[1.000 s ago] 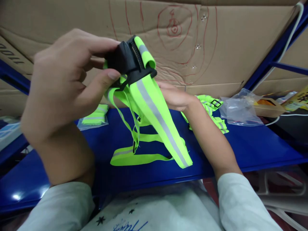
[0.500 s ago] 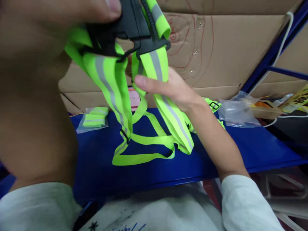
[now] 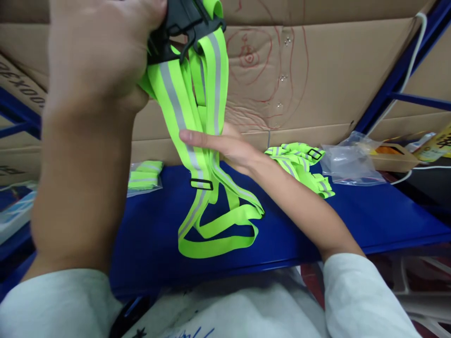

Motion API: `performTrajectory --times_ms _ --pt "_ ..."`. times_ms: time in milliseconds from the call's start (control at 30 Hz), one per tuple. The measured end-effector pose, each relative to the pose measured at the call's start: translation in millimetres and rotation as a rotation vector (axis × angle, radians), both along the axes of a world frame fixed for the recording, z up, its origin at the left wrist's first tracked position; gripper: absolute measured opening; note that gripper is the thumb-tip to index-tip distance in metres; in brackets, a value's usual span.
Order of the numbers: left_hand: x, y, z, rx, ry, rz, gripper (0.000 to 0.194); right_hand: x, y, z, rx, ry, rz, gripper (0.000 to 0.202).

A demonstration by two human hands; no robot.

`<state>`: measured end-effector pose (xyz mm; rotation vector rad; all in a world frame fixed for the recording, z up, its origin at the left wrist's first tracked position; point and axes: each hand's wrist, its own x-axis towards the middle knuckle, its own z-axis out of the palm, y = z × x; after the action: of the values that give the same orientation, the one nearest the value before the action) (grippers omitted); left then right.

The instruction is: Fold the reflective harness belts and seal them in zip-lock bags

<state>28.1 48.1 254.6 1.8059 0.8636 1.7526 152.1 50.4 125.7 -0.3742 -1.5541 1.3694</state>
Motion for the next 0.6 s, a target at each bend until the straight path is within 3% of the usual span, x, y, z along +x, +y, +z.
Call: performTrajectory --times_ms 100,200,333,467,600 --pt "-4.5 21.2 -1.7 0.101 0.152 0.109 0.042 -8.0 -1.2 -7.8 -0.091 0.039 0.031 0.042" --pt "-14.3 38.6 -4.5 0.052 0.152 0.136 0.046 -8.0 -3.1 -14.0 -0.217 0.063 0.090 0.031" --pt "-32.1 54.9 -17.4 -0.050 0.124 0.028 0.029 6.5 -10.0 -27.1 -0.432 0.006 0.184 0.028" --pt "-54.8 64.0 -52.6 -0.209 0.036 -0.065 0.007 27.6 -22.9 -46.7 -0.580 -0.083 0.191 0.030" --pt "-75.6 56.2 -105.0 -0.308 0.012 -0.081 0.016 44.8 -45.9 -61.7 -0.718 -0.202 0.210 0.033"
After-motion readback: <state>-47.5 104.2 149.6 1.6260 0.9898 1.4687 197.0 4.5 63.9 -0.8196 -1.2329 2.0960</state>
